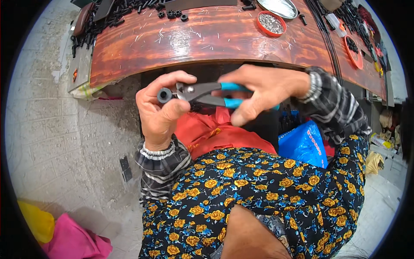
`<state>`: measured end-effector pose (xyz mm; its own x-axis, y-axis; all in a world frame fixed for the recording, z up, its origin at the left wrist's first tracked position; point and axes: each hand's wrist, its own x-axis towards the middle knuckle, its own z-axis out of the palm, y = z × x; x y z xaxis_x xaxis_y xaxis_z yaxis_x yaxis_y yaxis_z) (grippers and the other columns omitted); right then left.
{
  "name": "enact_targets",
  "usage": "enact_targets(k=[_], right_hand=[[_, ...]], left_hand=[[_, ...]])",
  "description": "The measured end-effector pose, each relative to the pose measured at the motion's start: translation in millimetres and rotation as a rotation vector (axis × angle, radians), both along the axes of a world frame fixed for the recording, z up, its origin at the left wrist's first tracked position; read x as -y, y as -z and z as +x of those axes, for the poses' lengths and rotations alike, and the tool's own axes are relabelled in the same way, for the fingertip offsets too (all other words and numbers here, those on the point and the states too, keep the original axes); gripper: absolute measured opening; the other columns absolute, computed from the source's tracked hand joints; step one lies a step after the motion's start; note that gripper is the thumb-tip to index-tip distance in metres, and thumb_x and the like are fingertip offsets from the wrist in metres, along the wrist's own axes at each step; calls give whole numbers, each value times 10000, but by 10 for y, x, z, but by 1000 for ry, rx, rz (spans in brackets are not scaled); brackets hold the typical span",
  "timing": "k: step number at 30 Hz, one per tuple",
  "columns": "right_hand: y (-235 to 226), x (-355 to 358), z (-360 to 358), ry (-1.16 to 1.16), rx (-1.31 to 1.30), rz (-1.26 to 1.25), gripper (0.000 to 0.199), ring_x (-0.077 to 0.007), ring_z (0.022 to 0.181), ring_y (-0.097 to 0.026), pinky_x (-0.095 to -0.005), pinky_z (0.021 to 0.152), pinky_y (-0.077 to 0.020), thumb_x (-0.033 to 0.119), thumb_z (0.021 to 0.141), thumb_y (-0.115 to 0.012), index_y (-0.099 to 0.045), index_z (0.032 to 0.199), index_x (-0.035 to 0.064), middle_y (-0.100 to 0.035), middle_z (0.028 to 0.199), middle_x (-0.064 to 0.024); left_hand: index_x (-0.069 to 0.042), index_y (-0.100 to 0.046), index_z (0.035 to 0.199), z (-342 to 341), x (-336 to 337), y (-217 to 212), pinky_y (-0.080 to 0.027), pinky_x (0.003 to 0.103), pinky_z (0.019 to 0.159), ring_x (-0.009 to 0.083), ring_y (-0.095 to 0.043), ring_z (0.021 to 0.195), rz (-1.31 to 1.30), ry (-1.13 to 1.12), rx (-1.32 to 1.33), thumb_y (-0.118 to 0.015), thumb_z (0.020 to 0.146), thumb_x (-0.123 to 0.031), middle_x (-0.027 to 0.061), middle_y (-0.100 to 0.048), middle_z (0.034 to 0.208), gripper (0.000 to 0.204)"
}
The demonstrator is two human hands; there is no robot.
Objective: Assembling black flexible components into a plastic base at a manufacturing workbench.
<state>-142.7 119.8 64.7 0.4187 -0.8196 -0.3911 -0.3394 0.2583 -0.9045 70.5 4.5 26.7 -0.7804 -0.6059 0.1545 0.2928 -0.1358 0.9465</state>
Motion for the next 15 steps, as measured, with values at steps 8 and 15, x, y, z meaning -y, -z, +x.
enact_targets(k=[8, 15], right_hand=[[82, 0, -29, 164, -186, -636, 339, -239, 565, -609, -320, 514, -453, 206, 830, -665, -580, 1084, 0, -614, 653, -93], [7, -7, 7, 176, -719, -577, 367, -315, 596, -595, -401, 527, -436, 102, 629, -667, -540, 959, 4, -586, 650, -150]], left_hand=[[61, -645, 1045, 13, 60, 13, -378, 192, 646, 53, -497, 721, 58, 73, -40, -831, 680, -304, 7, -599, 852, 549], [58, -645, 1062, -54, 71, -15, -388, 191, 640, 53, -501, 702, 23, -6, -9, -811, 690, -259, 11, -602, 829, 517]])
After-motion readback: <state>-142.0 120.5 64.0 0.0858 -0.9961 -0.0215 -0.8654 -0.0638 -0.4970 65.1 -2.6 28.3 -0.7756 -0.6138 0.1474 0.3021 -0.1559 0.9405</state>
